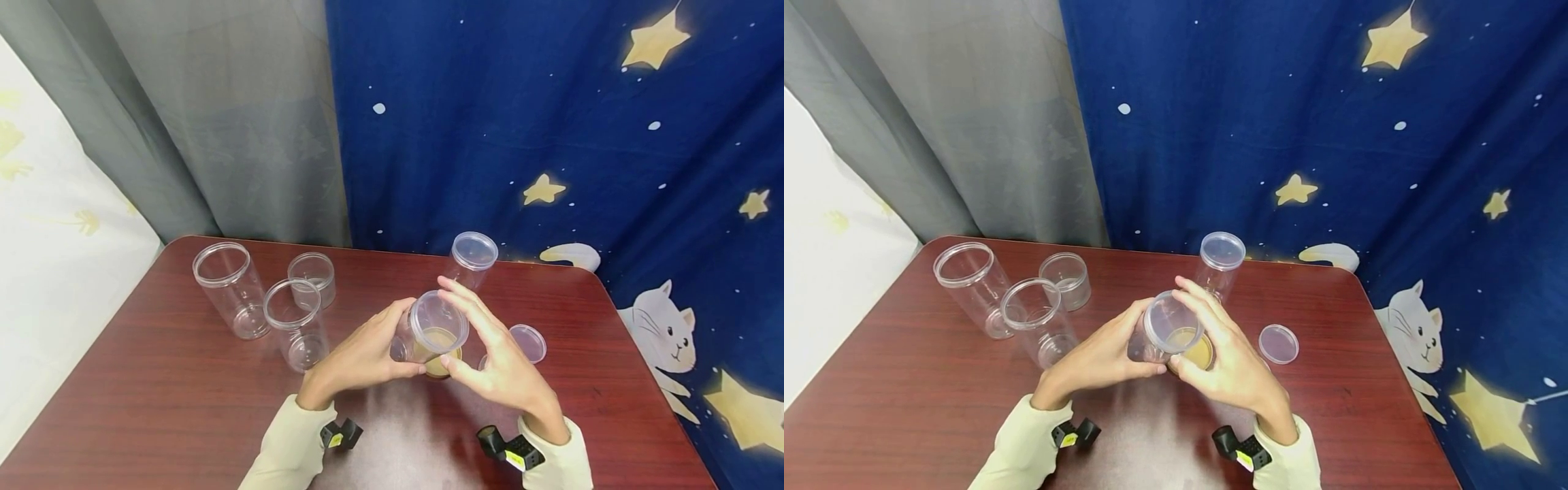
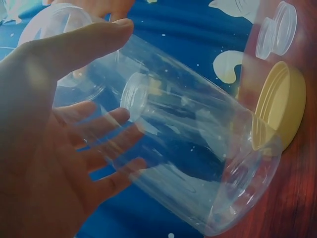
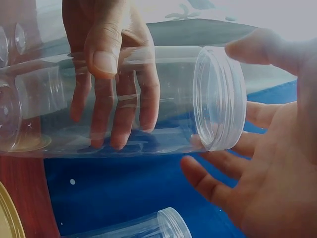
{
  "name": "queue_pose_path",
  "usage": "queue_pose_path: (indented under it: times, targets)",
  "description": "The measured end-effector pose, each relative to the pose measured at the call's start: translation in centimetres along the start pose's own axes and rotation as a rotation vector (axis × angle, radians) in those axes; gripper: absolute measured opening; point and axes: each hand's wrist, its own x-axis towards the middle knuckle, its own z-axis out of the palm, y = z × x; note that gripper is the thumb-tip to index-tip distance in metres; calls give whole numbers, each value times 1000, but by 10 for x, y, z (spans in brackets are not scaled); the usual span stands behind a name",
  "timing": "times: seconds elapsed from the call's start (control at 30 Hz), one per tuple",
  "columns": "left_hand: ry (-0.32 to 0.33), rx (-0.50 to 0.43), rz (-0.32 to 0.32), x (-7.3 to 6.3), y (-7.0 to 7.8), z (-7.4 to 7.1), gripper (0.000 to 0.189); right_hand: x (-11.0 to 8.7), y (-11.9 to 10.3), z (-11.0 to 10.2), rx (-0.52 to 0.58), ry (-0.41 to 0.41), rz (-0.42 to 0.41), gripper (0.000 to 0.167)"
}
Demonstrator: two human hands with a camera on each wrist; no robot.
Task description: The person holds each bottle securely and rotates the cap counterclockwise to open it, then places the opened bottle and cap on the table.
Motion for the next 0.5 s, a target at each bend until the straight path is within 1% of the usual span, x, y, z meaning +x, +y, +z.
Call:
queue_pose_path:
  times: [0.13, 0.27, 0.4, 0.5]
  targets:
    - [36, 43, -17, 0, 1, 1, 89, 0, 0, 1, -71, 61, 62, 85]
    - [79, 110, -5, 3, 1, 3, 88, 1, 0, 5, -179, 129, 131, 86]
    - [103, 170, 29, 5, 0, 6, 85, 1, -1, 8, -259, 152, 216, 84]
    - [104, 201, 35, 5, -1, 7, 85, 1, -1, 9, -296, 150, 261, 81]
